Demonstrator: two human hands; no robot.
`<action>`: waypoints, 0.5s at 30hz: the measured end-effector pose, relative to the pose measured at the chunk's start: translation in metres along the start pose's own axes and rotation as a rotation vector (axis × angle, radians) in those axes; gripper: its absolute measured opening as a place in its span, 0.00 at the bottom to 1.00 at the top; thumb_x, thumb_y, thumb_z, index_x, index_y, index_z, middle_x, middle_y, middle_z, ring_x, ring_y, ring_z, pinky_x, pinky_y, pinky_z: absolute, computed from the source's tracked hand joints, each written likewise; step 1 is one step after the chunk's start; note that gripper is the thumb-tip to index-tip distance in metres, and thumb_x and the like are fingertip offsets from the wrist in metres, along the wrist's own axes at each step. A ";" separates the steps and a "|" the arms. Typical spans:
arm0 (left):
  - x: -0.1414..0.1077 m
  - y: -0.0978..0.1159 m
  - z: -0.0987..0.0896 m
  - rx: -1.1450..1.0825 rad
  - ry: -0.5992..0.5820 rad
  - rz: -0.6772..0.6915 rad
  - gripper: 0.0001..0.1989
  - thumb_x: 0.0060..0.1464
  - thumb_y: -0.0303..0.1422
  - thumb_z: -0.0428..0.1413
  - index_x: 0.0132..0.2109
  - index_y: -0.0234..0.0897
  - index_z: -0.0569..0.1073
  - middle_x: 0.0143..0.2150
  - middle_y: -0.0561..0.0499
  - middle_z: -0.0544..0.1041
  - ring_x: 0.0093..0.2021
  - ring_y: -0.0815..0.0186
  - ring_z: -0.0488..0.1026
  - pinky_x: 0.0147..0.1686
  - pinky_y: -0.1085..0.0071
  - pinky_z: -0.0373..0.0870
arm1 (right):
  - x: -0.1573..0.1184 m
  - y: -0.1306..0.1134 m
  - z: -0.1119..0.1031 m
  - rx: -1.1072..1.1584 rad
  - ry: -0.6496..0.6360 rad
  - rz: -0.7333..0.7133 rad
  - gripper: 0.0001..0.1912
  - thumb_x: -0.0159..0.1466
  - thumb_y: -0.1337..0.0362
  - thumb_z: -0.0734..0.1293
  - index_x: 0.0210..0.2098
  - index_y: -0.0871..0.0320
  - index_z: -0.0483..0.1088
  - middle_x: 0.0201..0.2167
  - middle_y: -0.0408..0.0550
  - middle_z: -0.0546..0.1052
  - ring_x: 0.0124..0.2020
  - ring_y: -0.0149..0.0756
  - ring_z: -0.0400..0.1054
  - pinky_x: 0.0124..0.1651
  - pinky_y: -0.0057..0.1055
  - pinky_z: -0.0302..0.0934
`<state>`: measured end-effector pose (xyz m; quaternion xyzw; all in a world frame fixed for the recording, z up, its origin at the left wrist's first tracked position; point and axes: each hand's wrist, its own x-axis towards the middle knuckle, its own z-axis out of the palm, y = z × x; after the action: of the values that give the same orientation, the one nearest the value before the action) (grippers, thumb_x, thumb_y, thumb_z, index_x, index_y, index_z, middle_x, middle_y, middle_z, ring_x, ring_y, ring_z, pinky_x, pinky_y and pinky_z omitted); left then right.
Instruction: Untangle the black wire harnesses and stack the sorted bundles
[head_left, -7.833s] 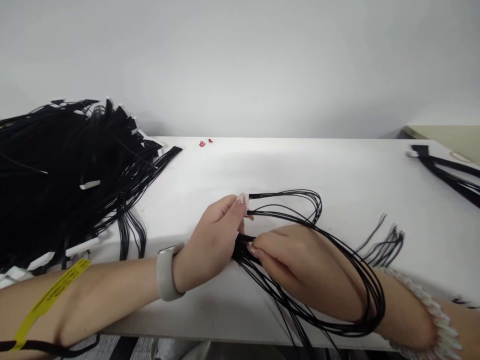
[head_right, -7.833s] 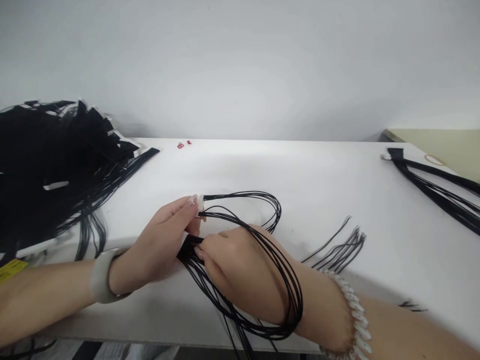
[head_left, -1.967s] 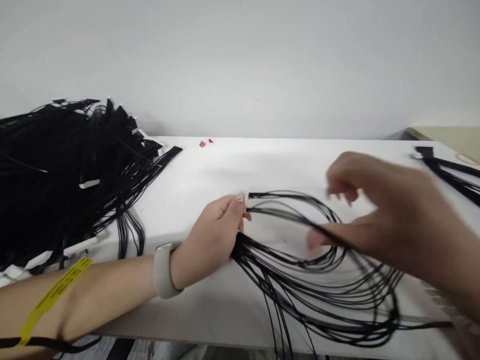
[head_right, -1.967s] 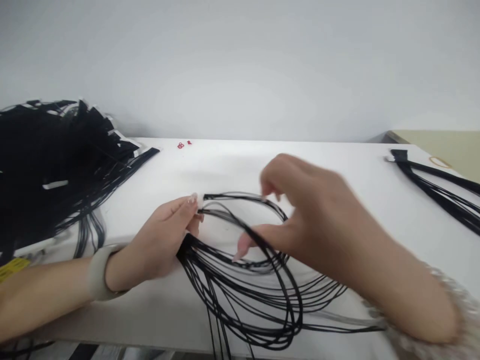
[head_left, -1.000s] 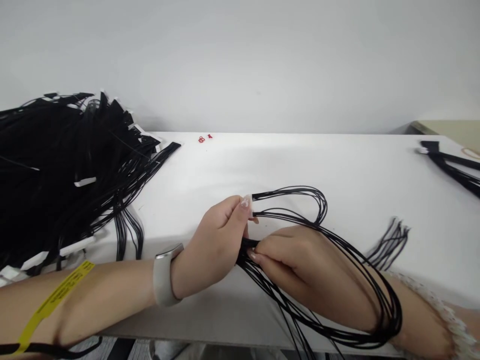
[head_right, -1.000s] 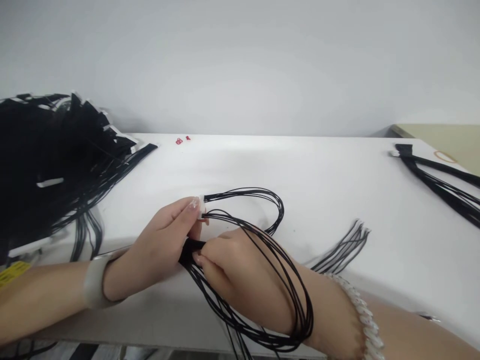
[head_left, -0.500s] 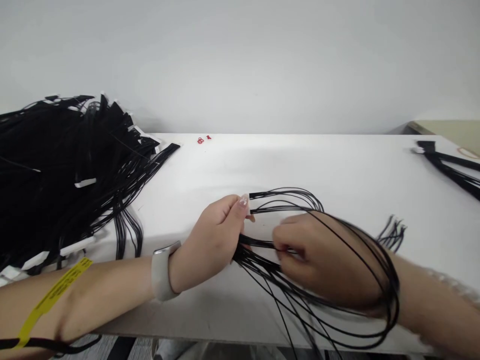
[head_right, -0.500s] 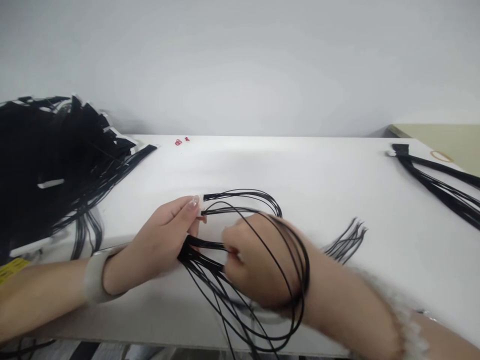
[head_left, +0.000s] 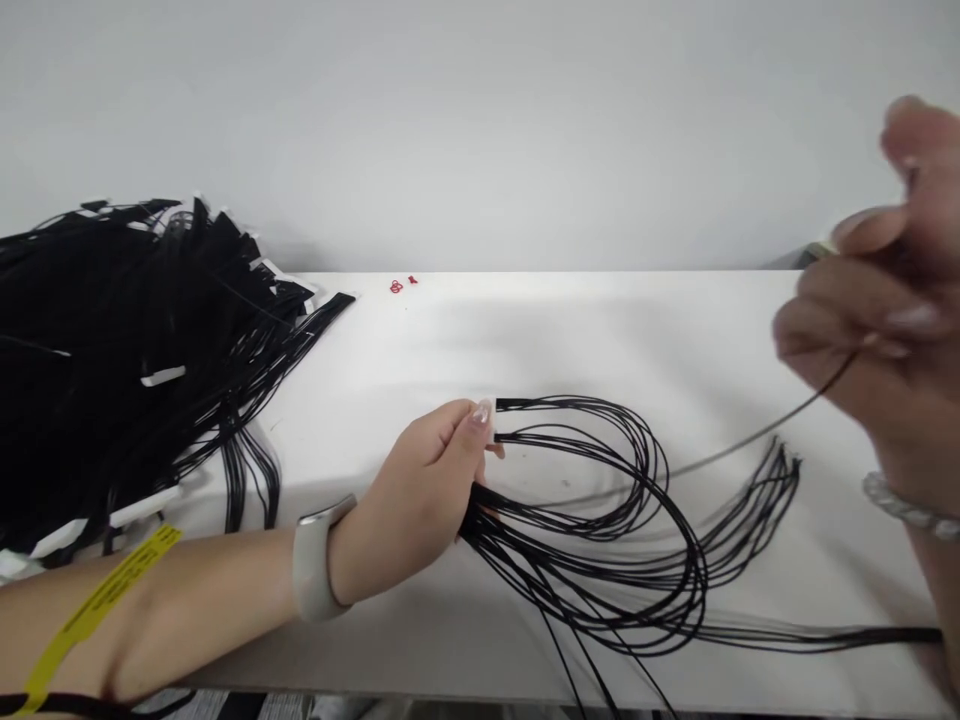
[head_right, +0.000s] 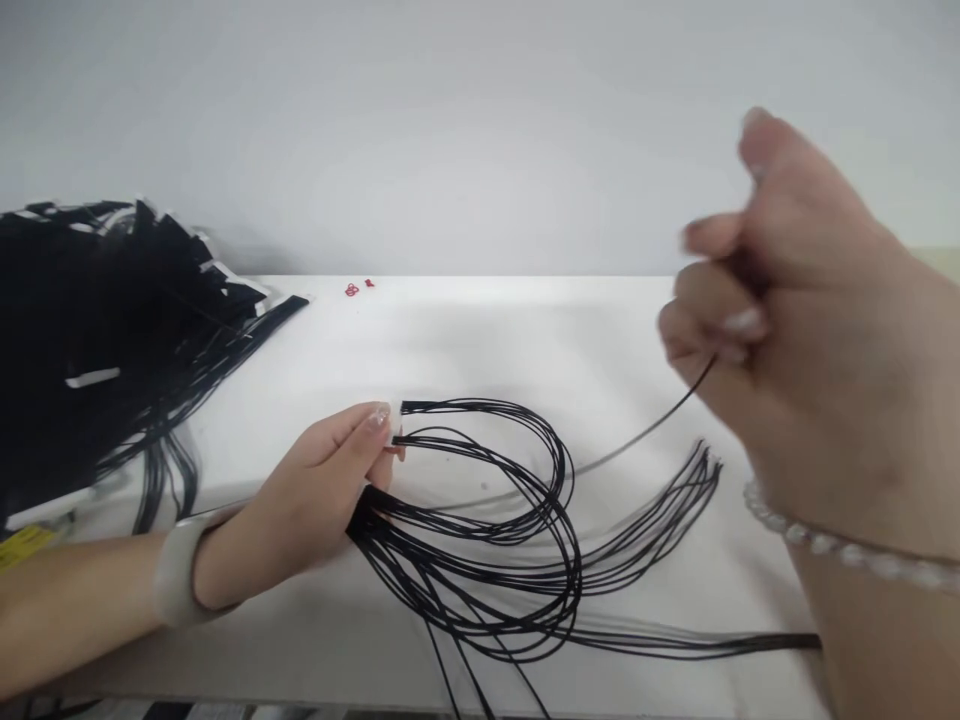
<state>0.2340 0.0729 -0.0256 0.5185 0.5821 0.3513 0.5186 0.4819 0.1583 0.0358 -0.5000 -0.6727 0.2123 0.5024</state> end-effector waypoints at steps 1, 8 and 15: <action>0.000 0.000 0.000 0.007 0.000 0.003 0.20 0.57 0.44 0.40 0.23 0.36 0.56 0.18 0.56 0.57 0.19 0.74 0.54 0.18 0.76 0.52 | -0.009 -0.008 0.009 0.107 -0.047 0.101 0.21 0.62 0.57 0.55 0.55 0.49 0.56 0.33 0.43 0.73 0.13 0.14 0.50 0.16 0.23 0.43; -0.002 0.002 0.000 0.084 -0.003 0.068 0.18 0.57 0.42 0.41 0.24 0.36 0.57 0.19 0.56 0.57 0.21 0.73 0.54 0.21 0.75 0.53 | -0.057 -0.032 0.060 -0.278 -0.508 -0.210 0.04 0.58 0.66 0.63 0.26 0.58 0.66 0.23 0.39 0.70 0.22 0.21 0.61 0.24 0.19 0.55; -0.004 0.007 -0.001 0.176 -0.031 0.075 0.18 0.58 0.41 0.40 0.24 0.36 0.57 0.19 0.57 0.57 0.22 0.72 0.54 0.23 0.75 0.53 | -0.070 -0.026 0.067 -0.278 -0.431 -0.282 0.05 0.57 0.71 0.62 0.33 0.57 0.64 0.25 0.37 0.69 0.25 0.20 0.62 0.27 0.19 0.54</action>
<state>0.2347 0.0704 -0.0177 0.5889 0.5827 0.3100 0.4665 0.4099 0.1005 -0.0033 -0.4089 -0.8495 0.1475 0.2990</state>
